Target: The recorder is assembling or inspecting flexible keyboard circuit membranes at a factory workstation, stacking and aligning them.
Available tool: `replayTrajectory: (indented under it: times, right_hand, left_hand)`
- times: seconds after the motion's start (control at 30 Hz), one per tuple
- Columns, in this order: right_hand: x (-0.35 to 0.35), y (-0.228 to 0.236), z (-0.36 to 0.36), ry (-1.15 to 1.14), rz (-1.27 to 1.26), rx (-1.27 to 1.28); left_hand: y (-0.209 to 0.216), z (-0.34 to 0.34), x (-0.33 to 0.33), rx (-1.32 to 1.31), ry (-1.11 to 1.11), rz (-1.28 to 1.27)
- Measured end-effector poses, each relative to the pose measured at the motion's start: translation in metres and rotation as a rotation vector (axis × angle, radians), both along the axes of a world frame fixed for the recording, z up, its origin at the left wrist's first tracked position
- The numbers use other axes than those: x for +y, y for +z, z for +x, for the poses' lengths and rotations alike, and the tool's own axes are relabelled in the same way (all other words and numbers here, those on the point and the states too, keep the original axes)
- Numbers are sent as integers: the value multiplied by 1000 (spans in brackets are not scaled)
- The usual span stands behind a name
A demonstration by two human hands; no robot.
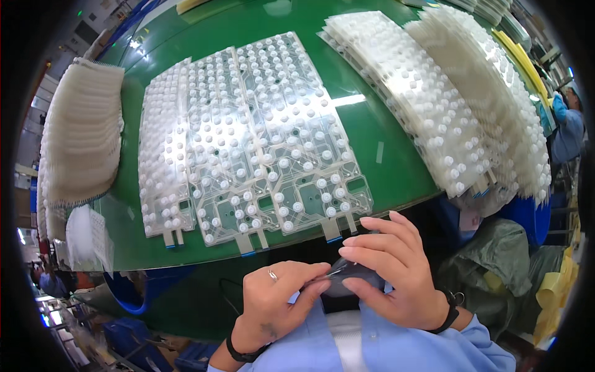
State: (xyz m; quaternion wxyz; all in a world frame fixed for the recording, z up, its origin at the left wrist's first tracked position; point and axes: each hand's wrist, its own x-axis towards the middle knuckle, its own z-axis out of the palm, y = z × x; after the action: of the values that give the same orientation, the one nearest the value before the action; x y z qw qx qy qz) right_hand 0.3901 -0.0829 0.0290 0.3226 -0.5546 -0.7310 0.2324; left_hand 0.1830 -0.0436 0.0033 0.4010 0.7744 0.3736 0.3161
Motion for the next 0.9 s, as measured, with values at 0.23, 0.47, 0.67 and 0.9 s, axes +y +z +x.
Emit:
replayTrajectory:
  times: [0.23,0.47,0.67,0.9]
  right_hand:
    - [2,-5,0,69,125,66]
    - [14,-5,29,-89,180,272]
    - [40,-20,45,-316,-351,610]
    - [61,-28,39,-284,-366,428]
  left_hand:
    - [4,7,4,106,-117,127]
    - [9,10,18,255,-156,44]
    - [2,31,36,244,-224,288]
    - [-17,29,43,297,-261,269]
